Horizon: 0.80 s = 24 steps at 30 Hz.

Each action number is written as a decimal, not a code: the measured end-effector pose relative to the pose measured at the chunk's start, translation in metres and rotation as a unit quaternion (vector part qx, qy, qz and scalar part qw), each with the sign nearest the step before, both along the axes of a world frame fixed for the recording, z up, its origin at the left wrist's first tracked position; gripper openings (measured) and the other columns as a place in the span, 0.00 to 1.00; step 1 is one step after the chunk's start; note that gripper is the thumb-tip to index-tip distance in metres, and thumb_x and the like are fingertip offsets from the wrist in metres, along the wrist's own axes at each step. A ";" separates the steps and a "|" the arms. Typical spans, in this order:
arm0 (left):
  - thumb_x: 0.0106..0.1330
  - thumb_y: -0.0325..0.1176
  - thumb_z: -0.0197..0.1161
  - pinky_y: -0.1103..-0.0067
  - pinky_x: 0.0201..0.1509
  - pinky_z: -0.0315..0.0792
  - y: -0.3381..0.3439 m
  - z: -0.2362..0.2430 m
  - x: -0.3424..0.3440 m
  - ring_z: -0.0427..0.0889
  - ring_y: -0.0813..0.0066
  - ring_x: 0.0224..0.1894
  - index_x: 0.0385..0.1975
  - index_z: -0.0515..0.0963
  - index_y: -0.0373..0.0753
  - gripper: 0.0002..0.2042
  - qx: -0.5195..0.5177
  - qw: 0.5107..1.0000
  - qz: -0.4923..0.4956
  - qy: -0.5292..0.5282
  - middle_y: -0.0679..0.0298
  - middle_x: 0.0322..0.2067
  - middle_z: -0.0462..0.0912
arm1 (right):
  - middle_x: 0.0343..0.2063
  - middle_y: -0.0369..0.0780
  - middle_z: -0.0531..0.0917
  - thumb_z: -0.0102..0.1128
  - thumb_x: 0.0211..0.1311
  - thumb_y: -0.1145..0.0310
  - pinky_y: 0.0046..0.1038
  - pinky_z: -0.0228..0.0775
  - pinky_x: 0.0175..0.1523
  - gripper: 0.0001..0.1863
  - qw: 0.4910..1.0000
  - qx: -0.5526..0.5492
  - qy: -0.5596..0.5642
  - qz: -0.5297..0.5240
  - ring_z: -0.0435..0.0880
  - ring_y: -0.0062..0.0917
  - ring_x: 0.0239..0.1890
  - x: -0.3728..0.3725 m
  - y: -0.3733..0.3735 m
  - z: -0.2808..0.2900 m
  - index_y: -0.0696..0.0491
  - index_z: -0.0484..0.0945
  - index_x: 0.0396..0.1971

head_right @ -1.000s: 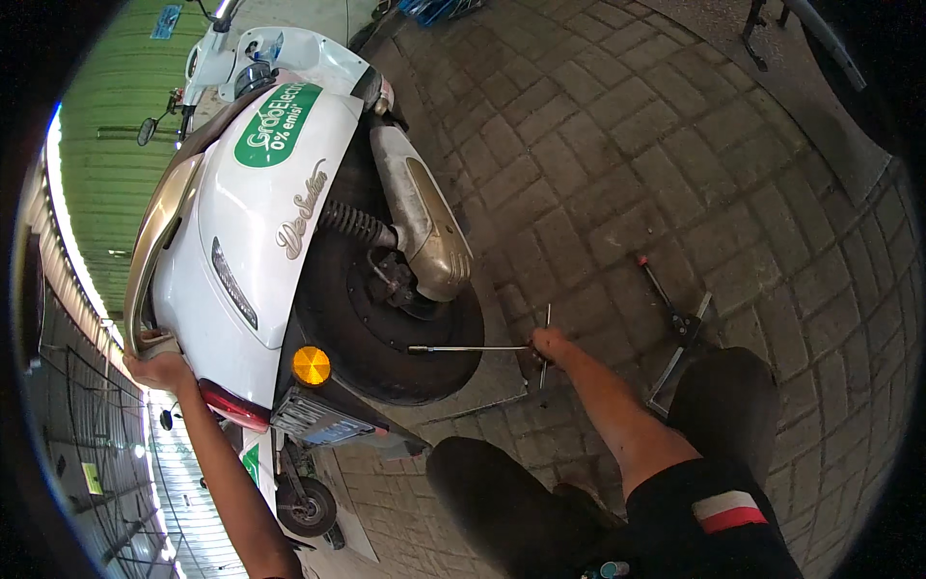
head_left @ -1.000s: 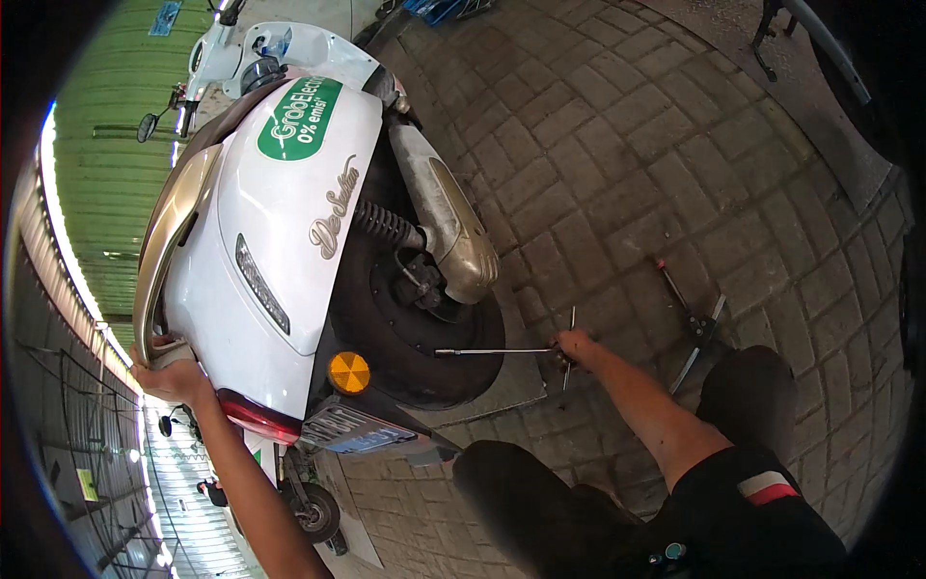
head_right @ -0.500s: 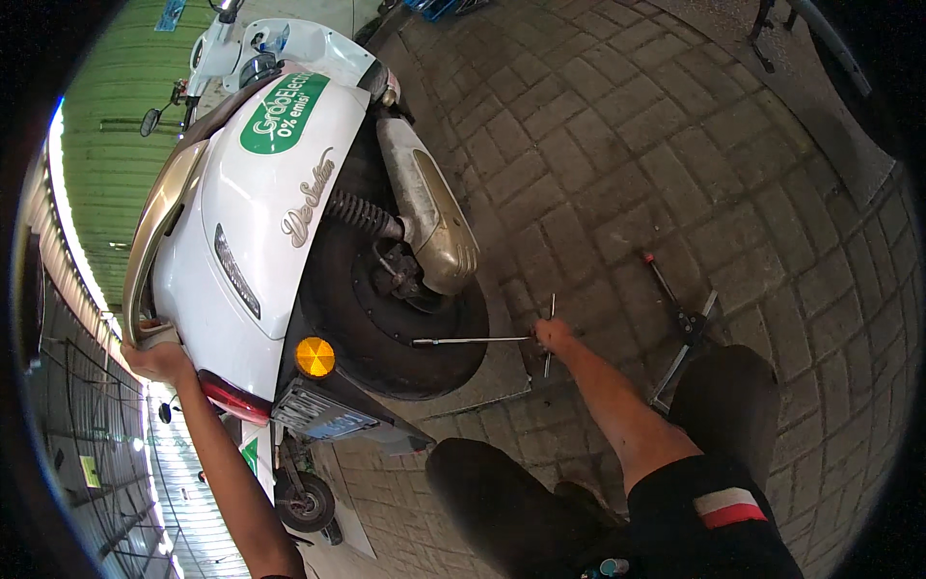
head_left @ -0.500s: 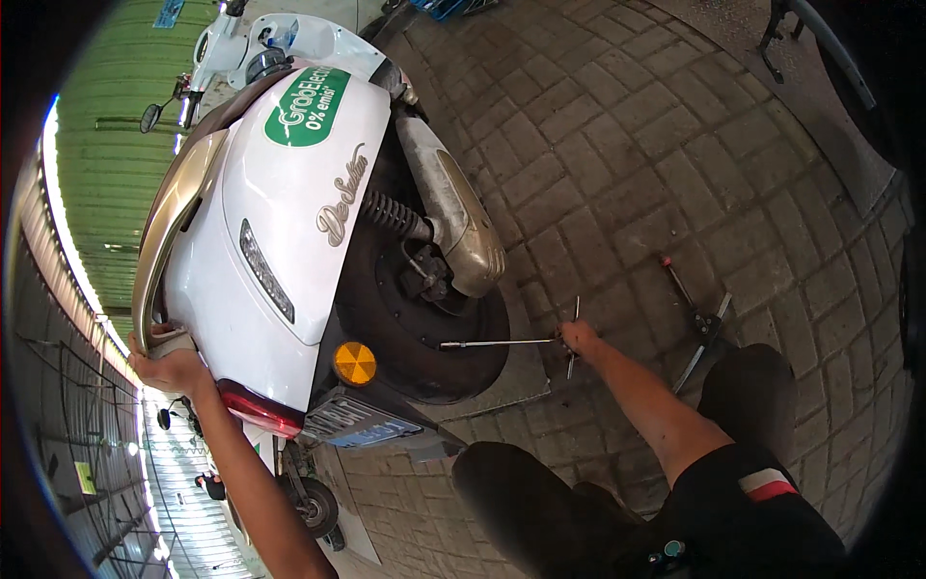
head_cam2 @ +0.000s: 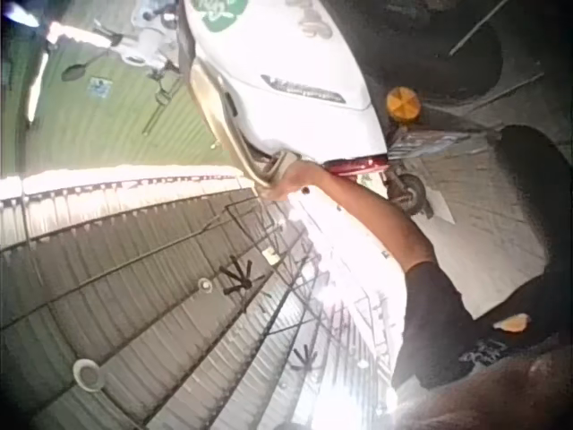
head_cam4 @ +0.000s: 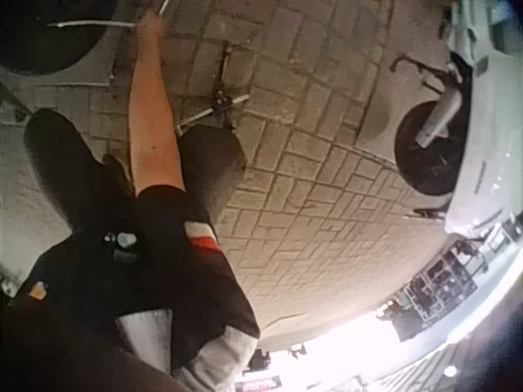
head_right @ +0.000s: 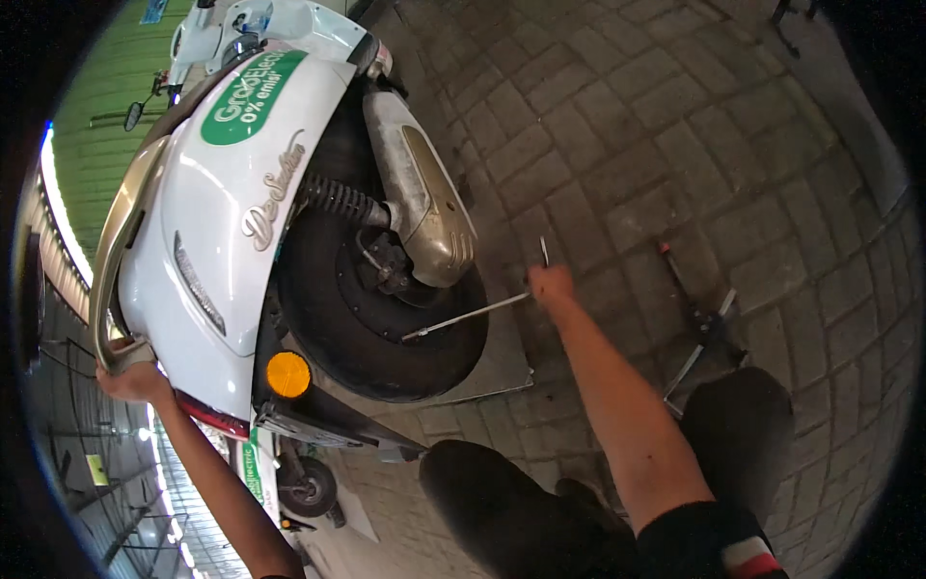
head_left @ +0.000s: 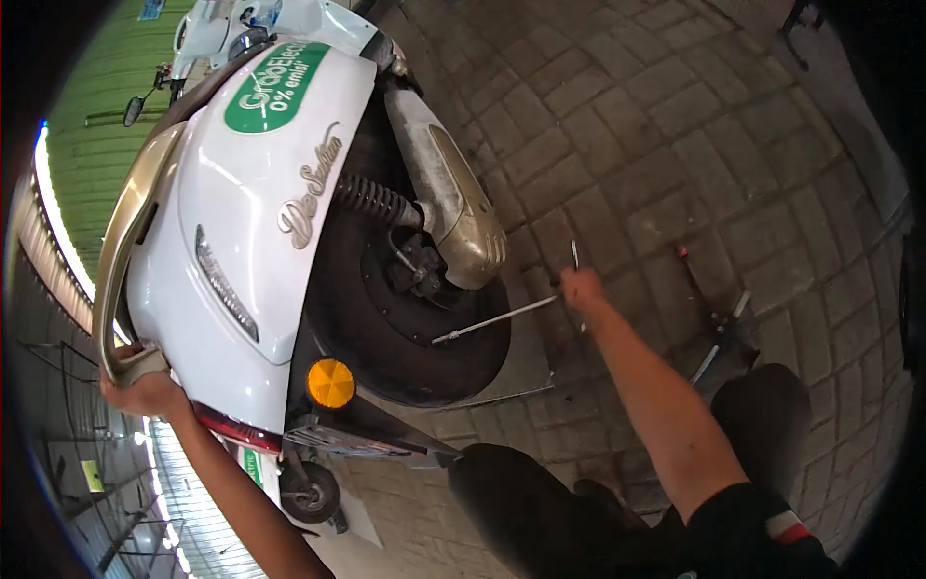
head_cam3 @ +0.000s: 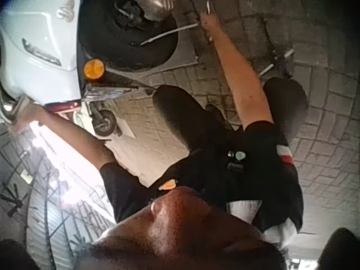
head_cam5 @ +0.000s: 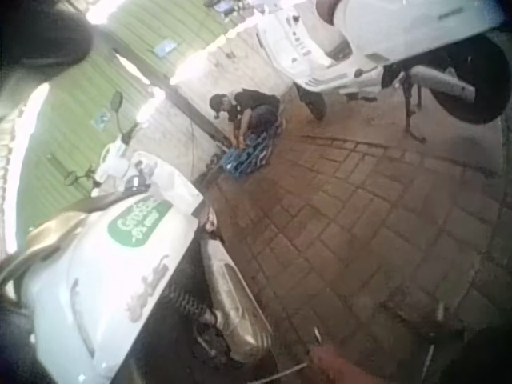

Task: The person selects a tool from a blue toolbox, walks to a white electric scooter, and uses the tool to tighten or loosen components on the rear wheel assembly. The person then picks up a different tool from the ground and continues to work on the rear of the scooter near the license plate.

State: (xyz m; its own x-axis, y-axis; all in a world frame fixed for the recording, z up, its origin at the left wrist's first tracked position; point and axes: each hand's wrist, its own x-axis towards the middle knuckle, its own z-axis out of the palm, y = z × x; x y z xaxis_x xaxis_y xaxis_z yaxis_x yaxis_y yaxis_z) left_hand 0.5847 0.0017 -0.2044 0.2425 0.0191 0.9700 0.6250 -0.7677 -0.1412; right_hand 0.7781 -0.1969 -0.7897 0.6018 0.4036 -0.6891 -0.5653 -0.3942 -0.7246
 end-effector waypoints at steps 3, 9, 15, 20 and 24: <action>0.69 0.52 0.30 0.69 0.40 0.76 0.002 -0.006 0.005 0.76 0.63 0.33 0.27 0.74 0.33 0.30 -0.170 0.965 -0.174 -0.103 0.55 0.27 0.76 | 0.36 0.56 0.84 0.57 0.51 0.53 0.42 0.71 0.47 0.27 0.996 0.053 0.002 0.076 0.84 0.47 0.41 0.050 -0.002 0.035 0.67 0.81 0.34; 0.67 0.53 0.29 0.67 0.41 0.70 -0.012 -0.019 0.029 0.73 0.63 0.34 0.26 0.70 0.36 0.28 -0.191 0.950 -0.204 -0.141 0.58 0.27 0.73 | 0.41 0.56 0.84 0.56 0.53 0.51 0.40 0.73 0.50 0.28 0.988 0.046 -0.103 0.105 0.83 0.47 0.47 0.085 0.000 0.065 0.64 0.82 0.40; 0.65 0.52 0.31 0.70 0.37 0.67 -0.015 -0.013 0.025 0.72 0.65 0.31 0.23 0.69 0.38 0.25 -0.150 0.963 -0.195 -0.109 0.59 0.24 0.71 | 0.43 0.55 0.83 0.56 0.55 0.52 0.41 0.72 0.54 0.27 0.986 0.042 -0.080 0.144 0.82 0.47 0.49 0.095 0.004 0.105 0.63 0.82 0.44; 0.64 0.50 0.32 0.74 0.31 0.66 -0.002 -0.008 0.024 0.71 0.66 0.27 0.21 0.68 0.39 0.23 -0.096 0.973 -0.189 -0.091 0.60 0.22 0.70 | 0.43 0.54 0.84 0.58 0.49 0.56 0.41 0.74 0.54 0.25 0.986 0.062 -0.117 0.106 0.83 0.48 0.48 0.102 0.007 0.122 0.61 0.84 0.39; 0.64 0.51 0.32 0.73 0.31 0.65 -0.011 -0.012 0.025 0.69 0.67 0.26 0.21 0.66 0.39 0.22 -0.100 0.977 -0.171 -0.079 0.61 0.22 0.68 | 0.42 0.53 0.84 0.58 0.44 0.60 0.40 0.74 0.54 0.24 0.980 0.095 -0.097 0.147 0.83 0.47 0.48 0.111 0.002 0.133 0.60 0.83 0.40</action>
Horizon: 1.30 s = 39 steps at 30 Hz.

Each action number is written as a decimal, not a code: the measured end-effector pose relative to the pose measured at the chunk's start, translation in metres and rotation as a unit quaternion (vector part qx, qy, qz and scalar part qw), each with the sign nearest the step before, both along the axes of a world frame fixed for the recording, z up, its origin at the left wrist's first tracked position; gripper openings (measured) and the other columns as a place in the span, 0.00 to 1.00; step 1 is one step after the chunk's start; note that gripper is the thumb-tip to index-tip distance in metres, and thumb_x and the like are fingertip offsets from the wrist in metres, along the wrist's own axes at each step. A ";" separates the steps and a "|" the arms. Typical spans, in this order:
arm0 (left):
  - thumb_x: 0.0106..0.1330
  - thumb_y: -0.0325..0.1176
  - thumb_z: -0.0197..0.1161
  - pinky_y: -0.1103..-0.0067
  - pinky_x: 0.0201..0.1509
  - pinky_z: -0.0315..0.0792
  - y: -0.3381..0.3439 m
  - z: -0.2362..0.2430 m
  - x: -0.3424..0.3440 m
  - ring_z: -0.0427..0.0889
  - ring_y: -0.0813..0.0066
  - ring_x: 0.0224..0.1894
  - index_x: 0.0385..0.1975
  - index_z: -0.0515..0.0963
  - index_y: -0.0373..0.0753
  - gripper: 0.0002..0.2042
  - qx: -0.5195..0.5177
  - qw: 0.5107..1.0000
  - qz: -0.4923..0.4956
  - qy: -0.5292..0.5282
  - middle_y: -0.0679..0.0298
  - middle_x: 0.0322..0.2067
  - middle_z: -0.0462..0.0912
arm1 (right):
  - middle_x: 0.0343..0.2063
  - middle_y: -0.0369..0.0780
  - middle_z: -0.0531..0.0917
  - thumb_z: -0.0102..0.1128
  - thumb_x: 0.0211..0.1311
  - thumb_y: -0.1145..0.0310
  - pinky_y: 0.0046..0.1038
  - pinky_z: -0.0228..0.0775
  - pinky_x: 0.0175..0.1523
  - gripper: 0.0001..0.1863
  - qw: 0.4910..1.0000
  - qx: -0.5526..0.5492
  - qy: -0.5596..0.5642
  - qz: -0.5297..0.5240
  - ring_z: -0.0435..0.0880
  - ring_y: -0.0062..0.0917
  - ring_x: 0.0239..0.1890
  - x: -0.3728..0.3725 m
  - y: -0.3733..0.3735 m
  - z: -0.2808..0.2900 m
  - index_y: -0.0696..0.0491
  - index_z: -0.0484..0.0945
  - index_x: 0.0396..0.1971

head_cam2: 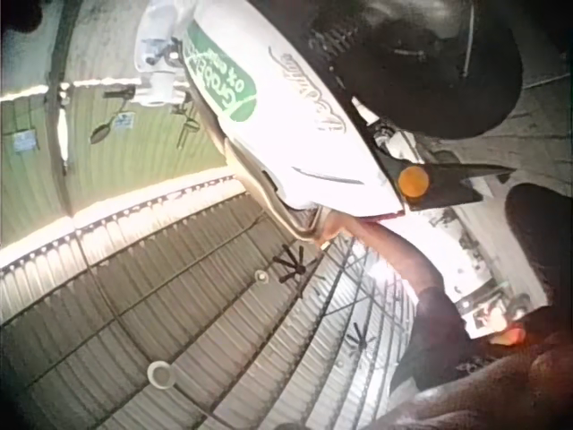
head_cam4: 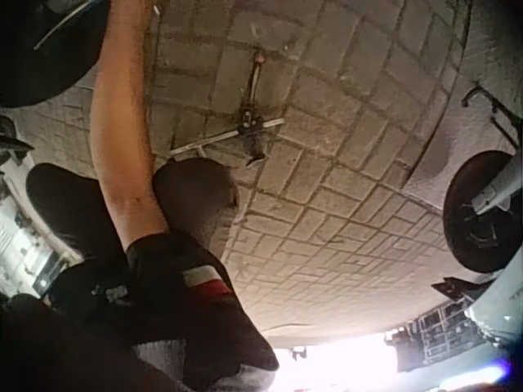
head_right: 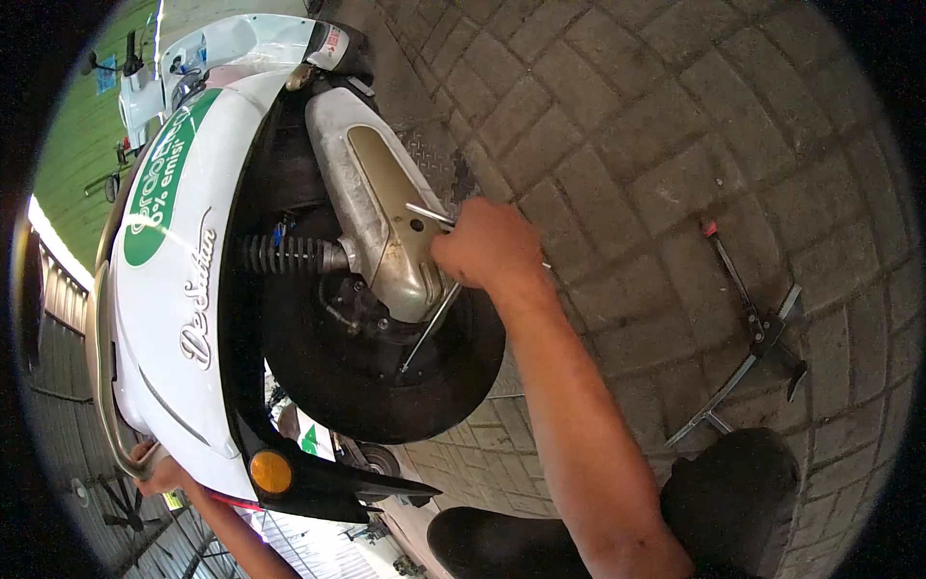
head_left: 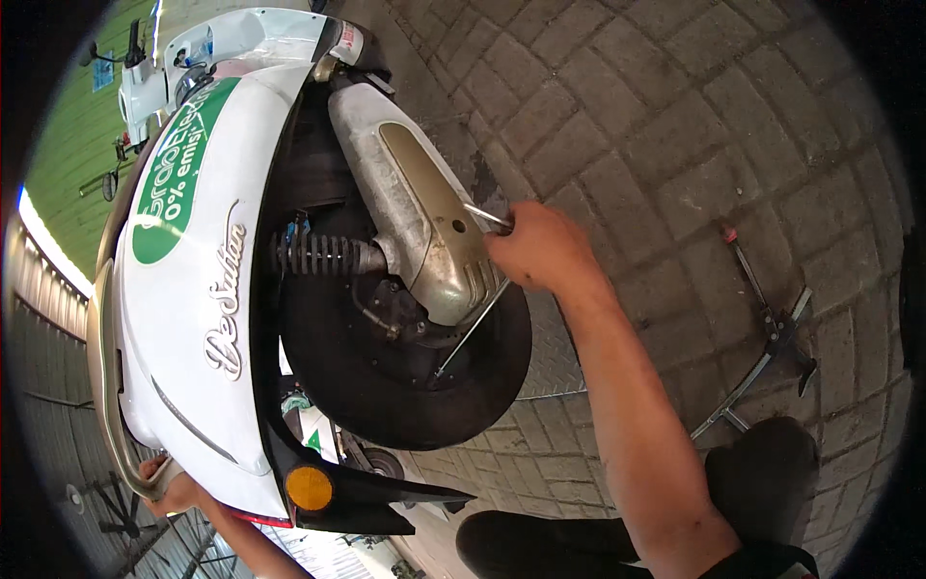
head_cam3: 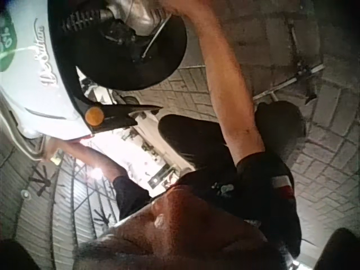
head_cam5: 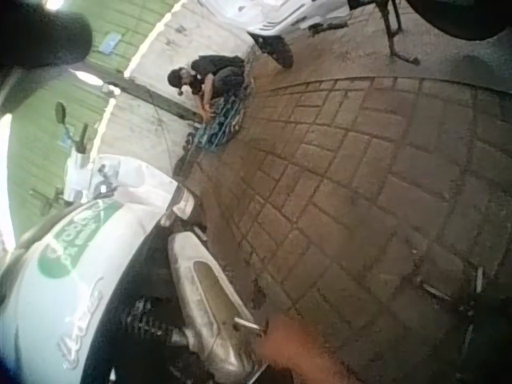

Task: The person selects a tool from a blue toolbox, walks to a white electric scooter, and uses the tool to tighten or loosen components on the rear wheel assembly. The person then picks up a different tool from the ground and continues to work on the rear of the scooter near the license plate.

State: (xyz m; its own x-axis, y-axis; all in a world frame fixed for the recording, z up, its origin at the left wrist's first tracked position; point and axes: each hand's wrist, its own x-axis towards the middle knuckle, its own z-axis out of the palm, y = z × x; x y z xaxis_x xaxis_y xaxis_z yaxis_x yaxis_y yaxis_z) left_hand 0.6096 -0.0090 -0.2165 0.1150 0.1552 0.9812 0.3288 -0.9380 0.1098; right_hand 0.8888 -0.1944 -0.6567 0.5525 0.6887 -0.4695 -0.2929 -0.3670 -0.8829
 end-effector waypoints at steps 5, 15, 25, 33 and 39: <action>0.64 0.51 0.31 0.72 0.31 0.64 0.007 0.008 -0.010 0.68 0.68 0.27 0.22 0.65 0.40 0.22 0.001 1.000 0.021 0.006 0.62 0.22 0.68 | 0.39 0.52 0.85 0.58 0.40 0.66 0.41 0.76 0.51 0.23 0.996 0.075 -0.045 -0.023 0.84 0.47 0.44 0.001 -0.002 0.005 0.59 0.83 0.40; 0.63 0.52 0.32 0.72 0.34 0.67 0.019 0.020 -0.018 0.72 0.67 0.30 0.24 0.69 0.38 0.24 0.020 0.999 0.004 -0.025 0.60 0.24 0.72 | 0.37 0.52 0.85 0.60 0.43 0.73 0.39 0.75 0.49 0.23 0.983 0.157 -0.069 0.069 0.84 0.45 0.42 0.011 -0.009 0.012 0.55 0.83 0.45; 0.64 0.52 0.32 0.72 0.34 0.68 0.031 0.036 -0.039 0.73 0.67 0.31 0.23 0.70 0.37 0.25 0.001 0.999 -0.031 0.029 0.60 0.24 0.72 | 0.33 0.49 0.85 0.63 0.41 0.74 0.37 0.76 0.43 0.25 0.971 0.193 -0.073 0.121 0.85 0.41 0.37 0.016 -0.019 0.025 0.55 0.82 0.46; 0.65 0.53 0.30 0.70 0.35 0.70 0.034 0.045 -0.043 0.74 0.64 0.30 0.21 0.71 0.36 0.28 0.019 0.998 -0.028 0.047 0.59 0.23 0.74 | 0.32 0.48 0.86 0.63 0.40 0.73 0.34 0.77 0.40 0.24 0.957 0.243 -0.124 0.099 0.86 0.37 0.35 0.015 -0.025 0.027 0.56 0.83 0.45; 0.66 0.52 0.30 0.70 0.35 0.71 0.039 0.039 -0.025 0.74 0.63 0.30 0.21 0.72 0.35 0.29 0.015 1.000 -0.007 0.021 0.58 0.23 0.74 | 0.30 0.45 0.87 0.69 0.39 0.67 0.31 0.78 0.41 0.27 0.949 0.262 -0.125 0.121 0.87 0.31 0.33 0.032 -0.034 0.020 0.54 0.83 0.47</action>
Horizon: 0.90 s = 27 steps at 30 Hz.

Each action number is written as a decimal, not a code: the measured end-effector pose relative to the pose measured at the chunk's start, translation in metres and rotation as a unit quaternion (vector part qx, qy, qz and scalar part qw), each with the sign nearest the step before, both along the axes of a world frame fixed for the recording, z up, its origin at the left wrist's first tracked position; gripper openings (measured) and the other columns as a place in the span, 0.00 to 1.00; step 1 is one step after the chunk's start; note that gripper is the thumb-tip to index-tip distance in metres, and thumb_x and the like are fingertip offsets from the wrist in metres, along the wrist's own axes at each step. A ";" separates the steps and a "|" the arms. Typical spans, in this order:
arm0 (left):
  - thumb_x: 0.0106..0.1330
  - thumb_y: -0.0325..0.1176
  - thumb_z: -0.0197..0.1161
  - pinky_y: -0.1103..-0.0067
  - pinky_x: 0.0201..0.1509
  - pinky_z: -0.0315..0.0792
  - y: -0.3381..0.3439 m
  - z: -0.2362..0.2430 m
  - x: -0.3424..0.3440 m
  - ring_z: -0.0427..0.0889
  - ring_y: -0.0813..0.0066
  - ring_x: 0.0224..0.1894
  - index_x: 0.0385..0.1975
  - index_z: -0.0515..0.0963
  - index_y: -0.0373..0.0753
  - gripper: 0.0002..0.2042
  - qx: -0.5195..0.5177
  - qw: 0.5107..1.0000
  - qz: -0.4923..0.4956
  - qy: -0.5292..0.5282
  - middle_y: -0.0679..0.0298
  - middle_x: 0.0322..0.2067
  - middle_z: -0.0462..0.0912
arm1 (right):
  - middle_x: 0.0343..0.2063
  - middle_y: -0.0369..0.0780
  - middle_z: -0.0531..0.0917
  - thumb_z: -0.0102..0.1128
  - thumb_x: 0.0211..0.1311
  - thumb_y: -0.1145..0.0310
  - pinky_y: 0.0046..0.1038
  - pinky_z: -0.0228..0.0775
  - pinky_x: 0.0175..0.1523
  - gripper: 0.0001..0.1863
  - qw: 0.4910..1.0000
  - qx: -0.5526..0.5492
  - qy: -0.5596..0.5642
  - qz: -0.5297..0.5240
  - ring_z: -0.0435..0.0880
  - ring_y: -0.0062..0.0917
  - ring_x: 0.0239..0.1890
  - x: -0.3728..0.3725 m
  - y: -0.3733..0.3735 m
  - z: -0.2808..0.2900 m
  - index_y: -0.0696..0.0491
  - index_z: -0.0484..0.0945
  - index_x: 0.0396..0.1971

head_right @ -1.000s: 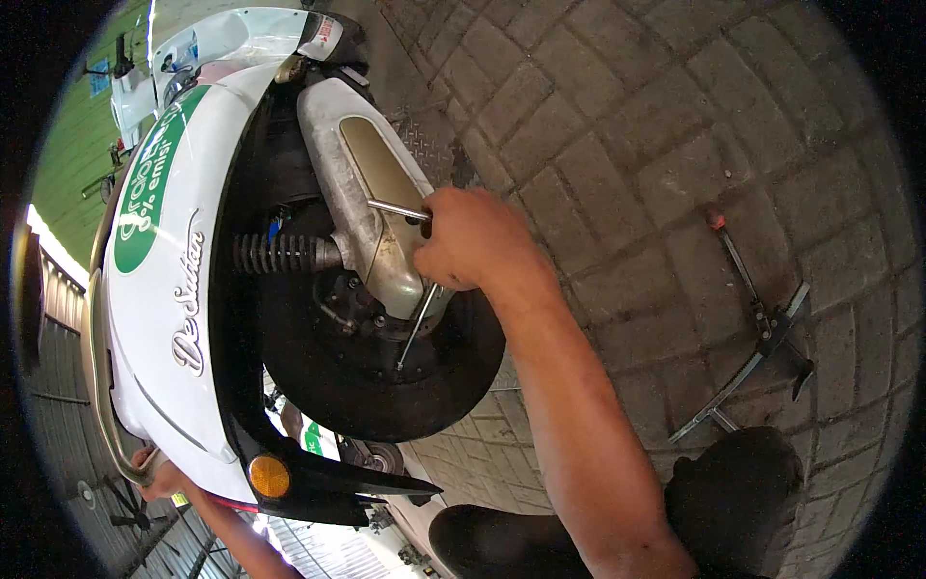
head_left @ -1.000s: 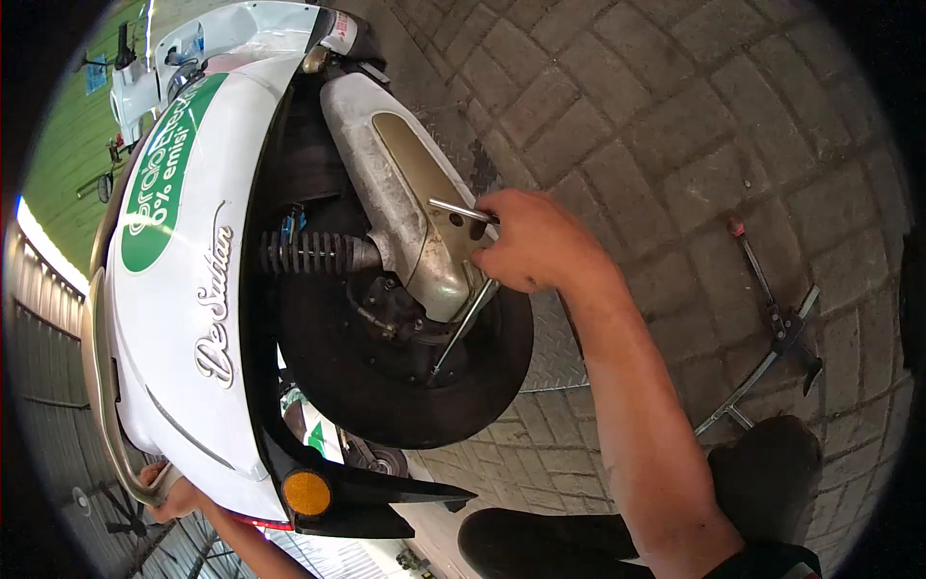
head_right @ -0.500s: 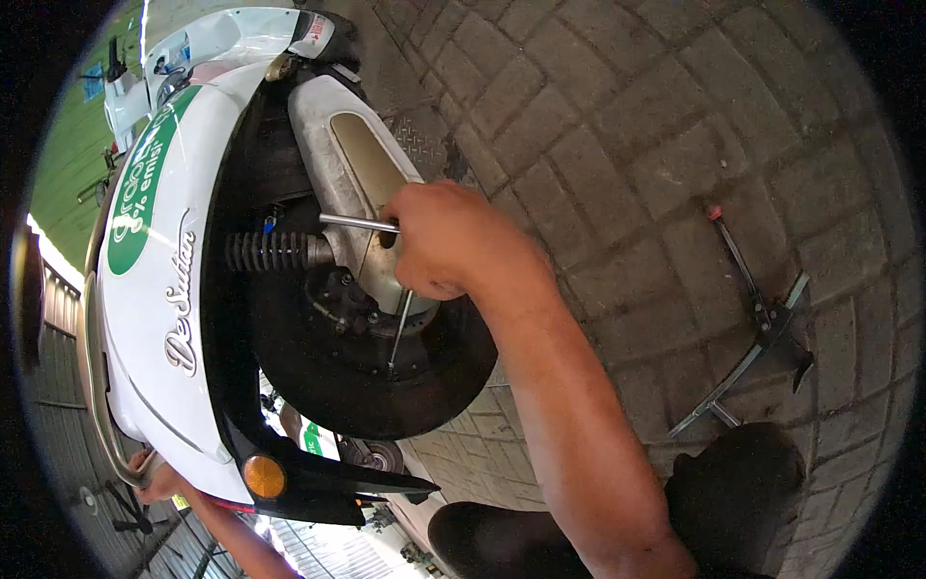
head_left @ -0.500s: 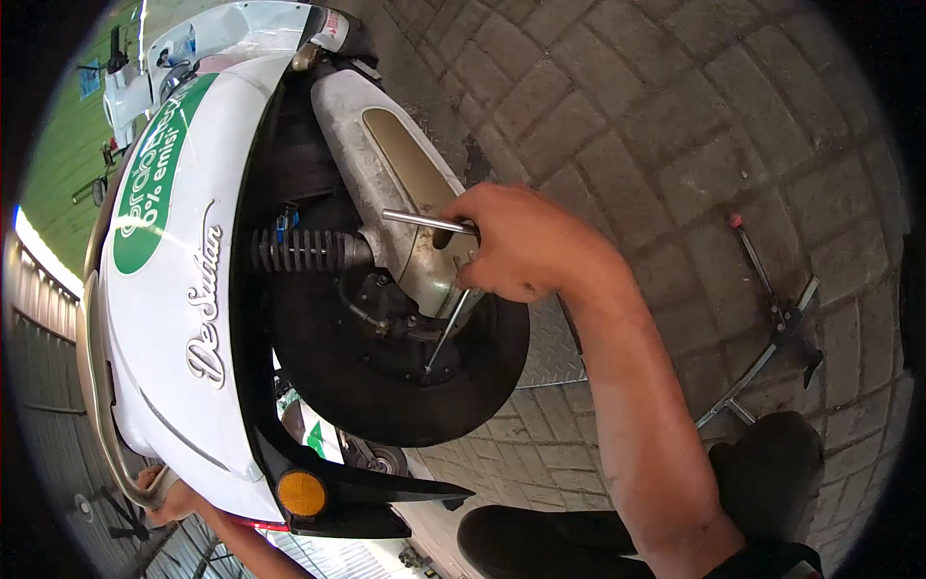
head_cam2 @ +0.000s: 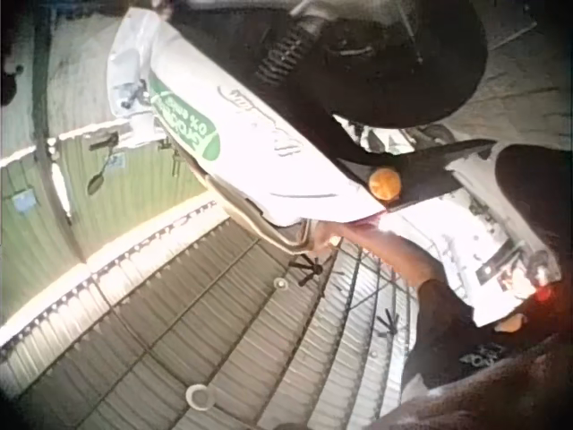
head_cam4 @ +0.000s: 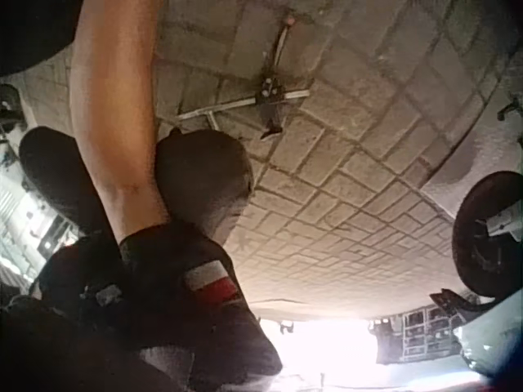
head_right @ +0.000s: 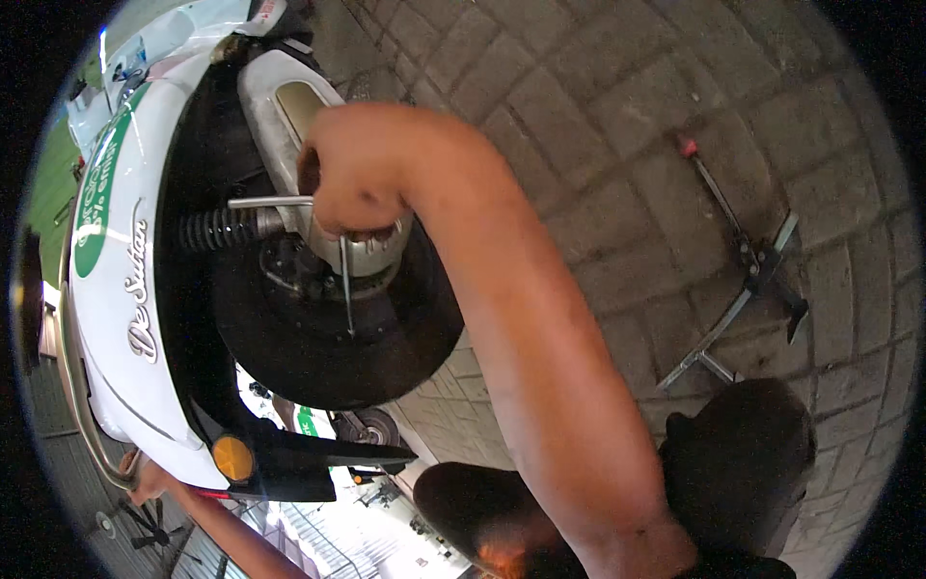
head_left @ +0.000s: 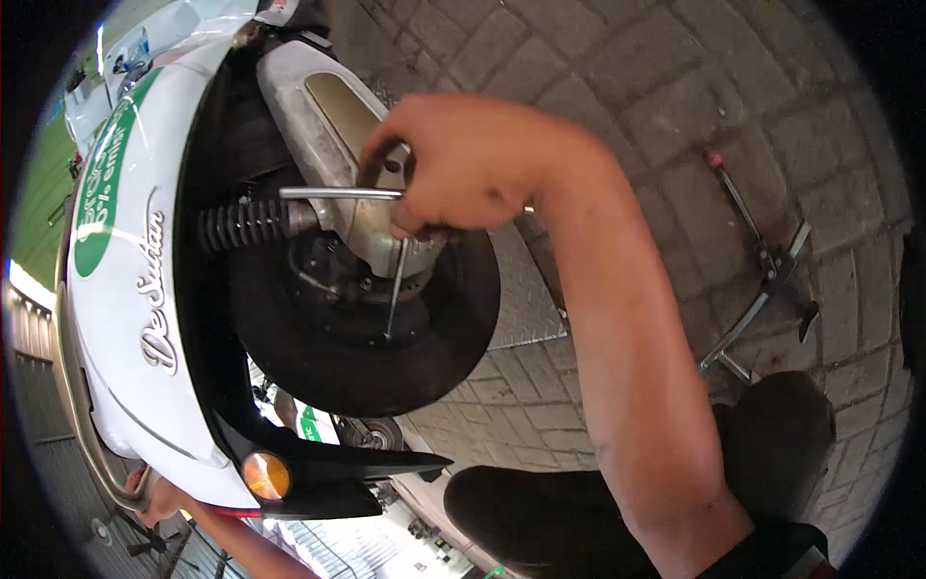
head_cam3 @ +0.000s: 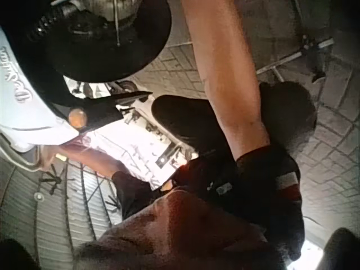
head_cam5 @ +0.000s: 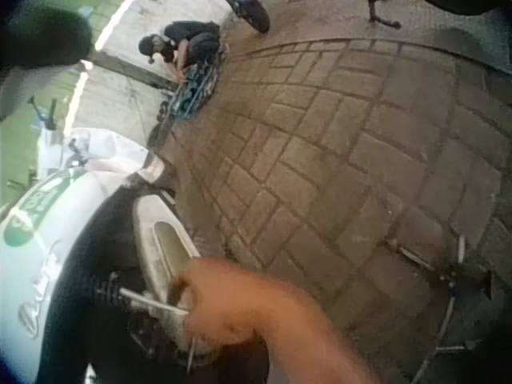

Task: The person selects a tool from a blue toolbox, walks to a white electric scooter, and uses the tool to tighten or loosen components on the rear wheel assembly. The person then picks up a different tool from the ground and continues to work on the rear of the scooter near the license plate.

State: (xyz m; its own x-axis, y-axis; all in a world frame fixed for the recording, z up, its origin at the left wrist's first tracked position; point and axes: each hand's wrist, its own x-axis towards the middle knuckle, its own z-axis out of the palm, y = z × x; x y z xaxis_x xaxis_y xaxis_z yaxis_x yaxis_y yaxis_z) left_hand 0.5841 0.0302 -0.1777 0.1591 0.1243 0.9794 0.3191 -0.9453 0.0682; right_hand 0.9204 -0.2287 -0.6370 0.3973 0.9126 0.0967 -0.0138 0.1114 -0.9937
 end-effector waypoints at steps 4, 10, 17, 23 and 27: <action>0.66 0.52 0.30 0.69 0.35 0.71 0.000 0.003 0.000 0.75 0.63 0.30 0.20 0.72 0.35 0.29 -0.002 1.000 0.016 0.000 0.58 0.22 0.74 | 0.28 0.45 0.87 0.70 0.44 0.71 0.26 0.80 0.36 0.23 0.999 0.003 0.032 0.004 0.88 0.26 0.28 -0.001 -0.004 0.005 0.59 0.82 0.45; 0.66 0.52 0.30 0.69 0.35 0.72 -0.003 0.005 -0.002 0.75 0.62 0.29 0.20 0.73 0.35 0.29 -0.005 1.000 0.012 -0.005 0.57 0.22 0.75 | 0.25 0.47 0.86 0.70 0.46 0.74 0.26 0.80 0.34 0.27 0.993 0.014 0.118 0.021 0.87 0.26 0.25 -0.003 -0.004 0.001 0.65 0.77 0.49; 0.67 0.51 0.29 0.67 0.35 0.75 0.006 0.014 -0.009 0.76 0.60 0.28 0.19 0.74 0.34 0.30 0.001 0.999 0.032 -0.021 0.56 0.21 0.76 | 0.25 0.47 0.86 0.70 0.44 0.75 0.26 0.80 0.34 0.29 0.992 0.005 0.121 -0.022 0.87 0.26 0.25 -0.011 -0.012 0.009 0.65 0.76 0.51; 0.68 0.50 0.30 0.66 0.34 0.76 -0.004 0.003 0.002 0.76 0.61 0.28 0.20 0.75 0.33 0.30 -0.049 0.998 0.006 -0.050 0.55 0.22 0.76 | 0.28 0.46 0.87 0.73 0.41 0.69 0.27 0.80 0.38 0.30 0.992 -0.016 0.078 -0.100 0.88 0.28 0.28 -0.019 -0.011 0.012 0.65 0.79 0.47; 0.69 0.48 0.31 0.67 0.34 0.76 -0.031 -0.029 0.022 0.76 0.62 0.29 0.21 0.75 0.33 0.29 0.036 0.997 0.070 -0.014 0.54 0.23 0.77 | 0.31 0.47 0.87 0.72 0.41 0.68 0.28 0.79 0.38 0.29 0.987 -0.028 0.042 -0.155 0.88 0.28 0.28 -0.025 -0.007 0.010 0.65 0.80 0.46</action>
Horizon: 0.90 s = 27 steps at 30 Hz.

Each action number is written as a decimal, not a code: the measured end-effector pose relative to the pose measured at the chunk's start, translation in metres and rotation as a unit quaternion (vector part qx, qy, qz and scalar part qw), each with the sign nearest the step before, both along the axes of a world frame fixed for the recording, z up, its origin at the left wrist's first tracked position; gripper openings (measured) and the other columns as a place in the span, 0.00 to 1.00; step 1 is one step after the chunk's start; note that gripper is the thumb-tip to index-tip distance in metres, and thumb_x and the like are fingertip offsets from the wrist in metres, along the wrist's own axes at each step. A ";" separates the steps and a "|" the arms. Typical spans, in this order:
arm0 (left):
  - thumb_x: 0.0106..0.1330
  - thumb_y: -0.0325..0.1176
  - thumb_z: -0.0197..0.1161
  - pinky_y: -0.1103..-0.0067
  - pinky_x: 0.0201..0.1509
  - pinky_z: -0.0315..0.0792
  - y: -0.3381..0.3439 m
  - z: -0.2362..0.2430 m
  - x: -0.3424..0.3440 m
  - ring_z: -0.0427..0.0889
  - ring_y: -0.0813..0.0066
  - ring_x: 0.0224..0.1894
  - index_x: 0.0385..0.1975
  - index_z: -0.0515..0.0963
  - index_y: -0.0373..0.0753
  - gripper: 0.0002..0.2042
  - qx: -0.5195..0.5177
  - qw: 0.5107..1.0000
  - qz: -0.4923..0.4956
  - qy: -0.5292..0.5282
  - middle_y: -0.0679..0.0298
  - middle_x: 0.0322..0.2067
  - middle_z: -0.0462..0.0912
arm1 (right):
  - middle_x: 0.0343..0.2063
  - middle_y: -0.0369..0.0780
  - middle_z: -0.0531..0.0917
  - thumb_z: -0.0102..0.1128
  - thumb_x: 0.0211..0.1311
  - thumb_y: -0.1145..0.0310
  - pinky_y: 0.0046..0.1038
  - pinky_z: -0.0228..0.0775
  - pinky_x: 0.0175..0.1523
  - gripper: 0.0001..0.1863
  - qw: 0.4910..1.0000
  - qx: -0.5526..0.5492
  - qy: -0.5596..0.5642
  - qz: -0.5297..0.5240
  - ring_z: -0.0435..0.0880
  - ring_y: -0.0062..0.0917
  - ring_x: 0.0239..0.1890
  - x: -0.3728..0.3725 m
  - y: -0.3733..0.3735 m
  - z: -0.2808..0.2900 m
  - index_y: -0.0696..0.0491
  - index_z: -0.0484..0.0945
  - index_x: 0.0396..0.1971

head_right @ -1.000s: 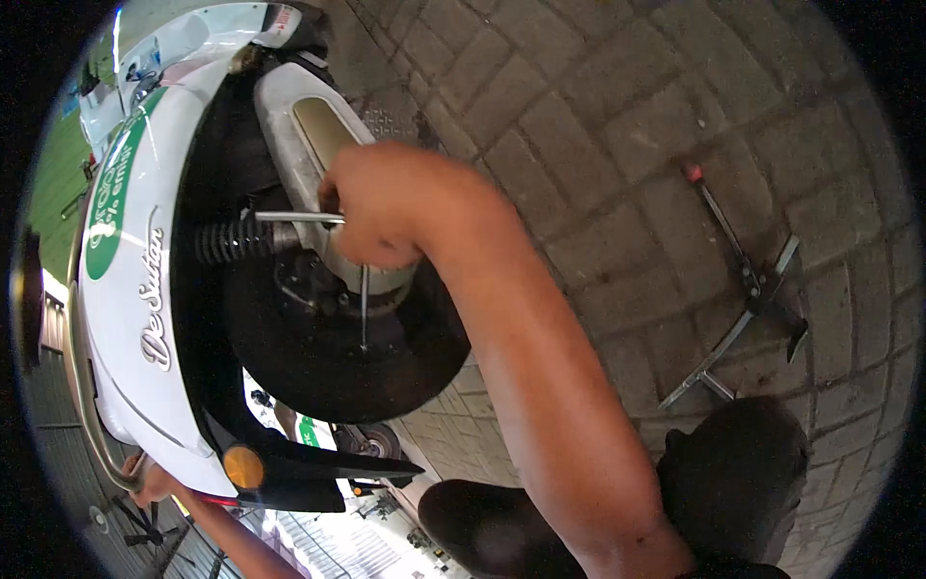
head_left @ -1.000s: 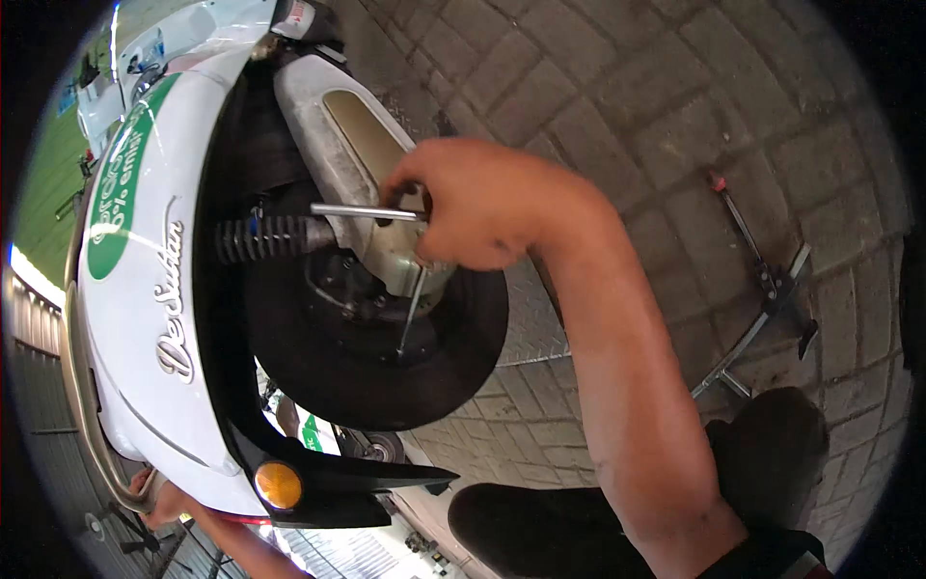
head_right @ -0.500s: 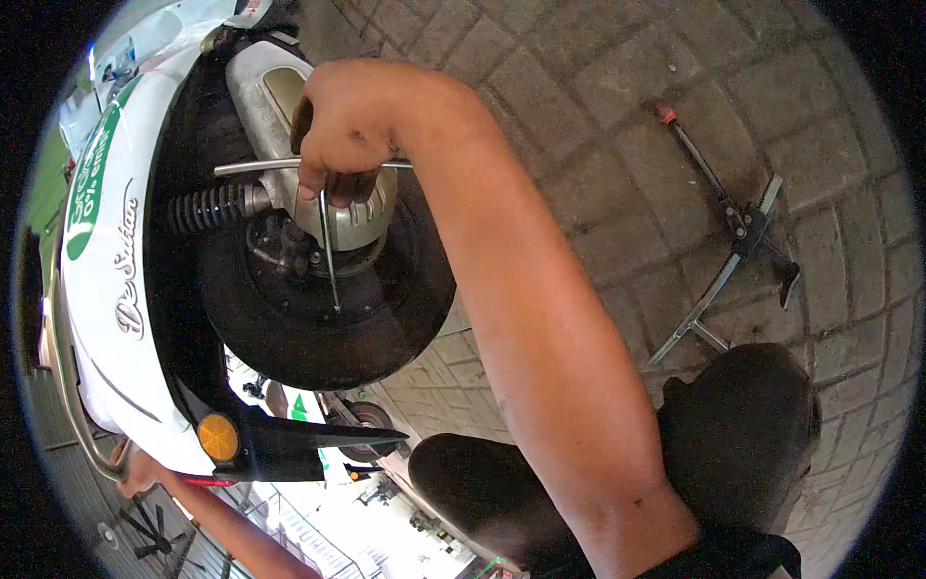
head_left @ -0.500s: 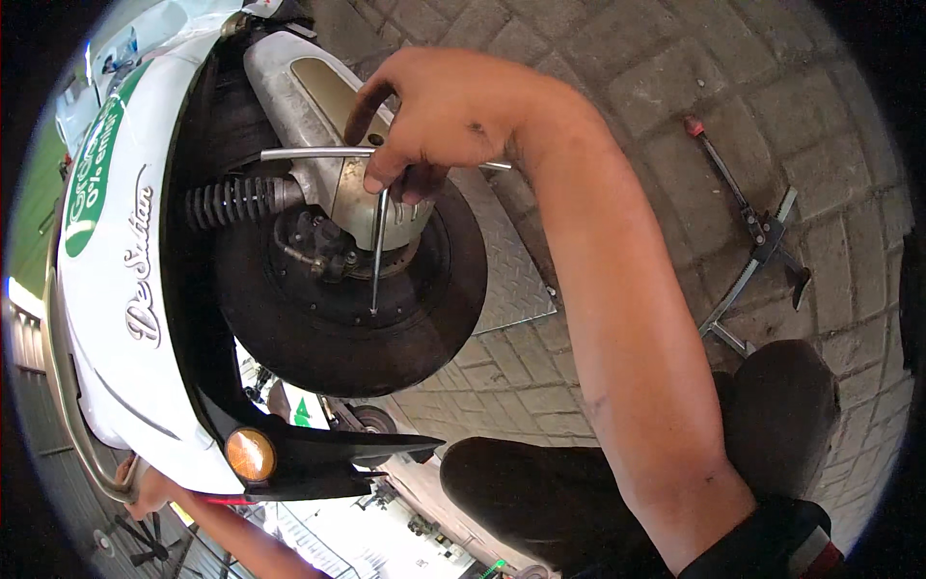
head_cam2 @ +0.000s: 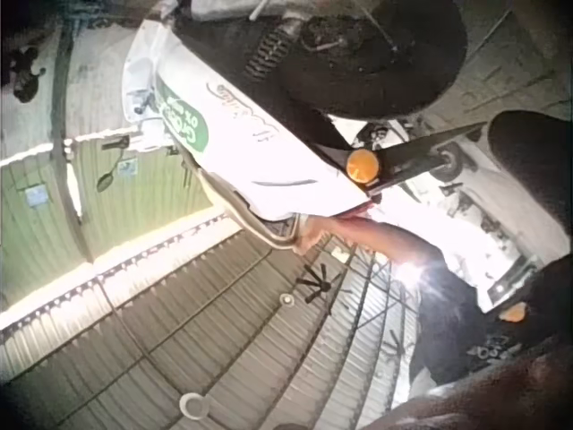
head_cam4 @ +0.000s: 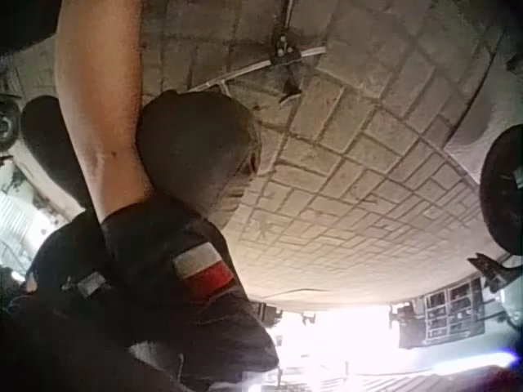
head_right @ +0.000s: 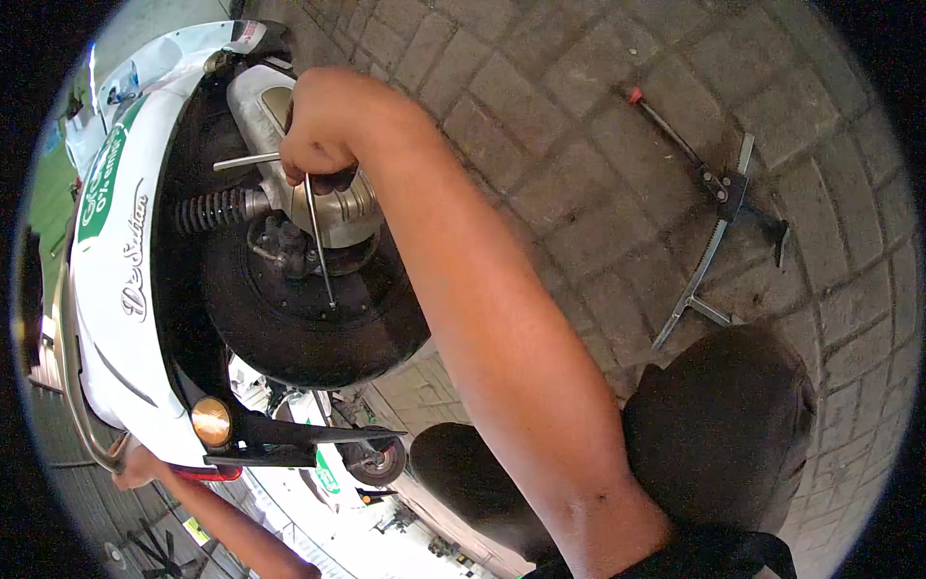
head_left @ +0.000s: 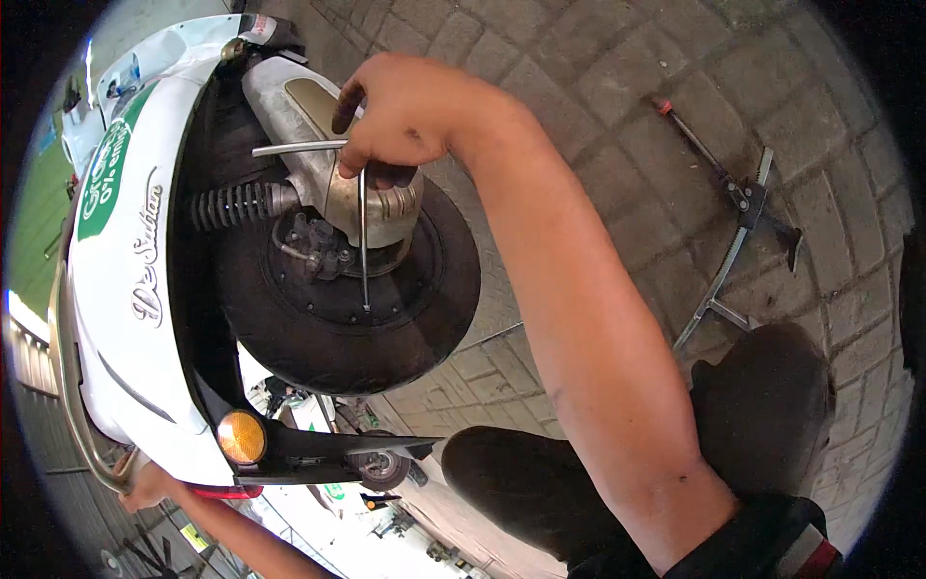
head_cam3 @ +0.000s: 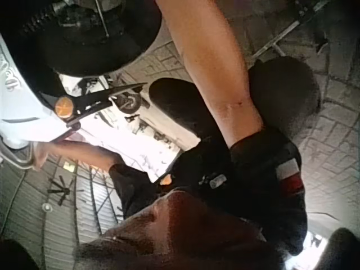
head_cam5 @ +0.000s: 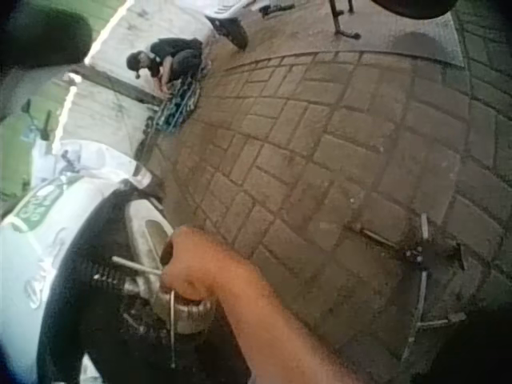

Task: The person selects a tool from a blue toolbox, walks to a white electric scooter, and uses the tool to tighten or loosen components on the rear wheel assembly. The person then picks up a different tool from the ground and continues to work on the rear of the scooter near the license plate.

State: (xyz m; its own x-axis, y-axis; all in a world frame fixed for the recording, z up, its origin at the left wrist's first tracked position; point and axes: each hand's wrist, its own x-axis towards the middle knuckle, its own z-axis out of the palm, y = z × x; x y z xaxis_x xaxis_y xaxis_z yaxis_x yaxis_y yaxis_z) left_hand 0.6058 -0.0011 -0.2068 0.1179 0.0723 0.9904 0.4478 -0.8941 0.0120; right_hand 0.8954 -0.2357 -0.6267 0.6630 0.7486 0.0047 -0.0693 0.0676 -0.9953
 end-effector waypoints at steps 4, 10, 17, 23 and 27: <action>0.70 0.48 0.31 0.68 0.34 0.77 0.040 0.035 -0.029 0.77 0.63 0.29 0.21 0.75 0.33 0.29 0.073 0.994 0.081 -0.007 0.55 0.23 0.78 | 0.30 0.47 0.87 0.71 0.42 0.69 0.28 0.79 0.38 0.27 1.000 0.005 0.011 -0.009 0.88 0.29 0.28 -0.005 0.005 0.003 0.66 0.81 0.45; 0.69 0.49 0.32 0.69 0.35 0.77 0.038 0.029 -0.033 0.78 0.64 0.29 0.21 0.76 0.32 0.29 0.147 0.979 0.134 0.049 0.56 0.23 0.77 | 0.26 0.47 0.87 0.70 0.42 0.70 0.28 0.78 0.35 0.25 0.998 -0.021 0.002 -0.053 0.87 0.27 0.25 -0.010 0.001 0.005 0.65 0.81 0.44; 0.69 0.48 0.32 0.69 0.34 0.77 0.039 0.031 -0.034 0.78 0.64 0.29 0.21 0.75 0.32 0.29 0.136 0.981 0.134 0.032 0.56 0.24 0.78 | 0.23 0.45 0.86 0.68 0.42 0.70 0.28 0.77 0.34 0.21 0.998 -0.032 0.030 -0.053 0.87 0.28 0.25 -0.013 0.017 -0.005 0.60 0.84 0.41; 0.69 0.48 0.33 0.69 0.34 0.77 0.048 0.037 -0.035 0.79 0.63 0.30 0.21 0.75 0.32 0.29 0.118 0.986 0.117 0.027 0.56 0.24 0.78 | 0.22 0.45 0.86 0.65 0.42 0.72 0.29 0.76 0.33 0.18 0.998 -0.052 0.026 -0.036 0.87 0.28 0.25 -0.010 0.017 -0.008 0.60 0.85 0.37; 0.70 0.48 0.32 0.68 0.35 0.77 0.058 0.045 -0.043 0.79 0.63 0.30 0.21 0.76 0.32 0.29 0.165 0.977 0.121 0.051 0.56 0.24 0.79 | 0.22 0.45 0.86 0.65 0.42 0.72 0.29 0.77 0.33 0.17 0.997 -0.053 0.026 -0.058 0.87 0.28 0.25 -0.013 0.018 -0.007 0.60 0.85 0.36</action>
State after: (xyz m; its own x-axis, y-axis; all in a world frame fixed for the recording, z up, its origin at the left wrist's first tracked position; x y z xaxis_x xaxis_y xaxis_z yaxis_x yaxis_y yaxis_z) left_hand 0.5631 0.0572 -0.1615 0.2367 -0.2108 0.9484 0.6307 -0.7092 -0.3150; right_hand 0.8822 -0.2180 -0.6338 0.7417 0.6619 -0.1079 -0.1198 -0.0275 -0.9924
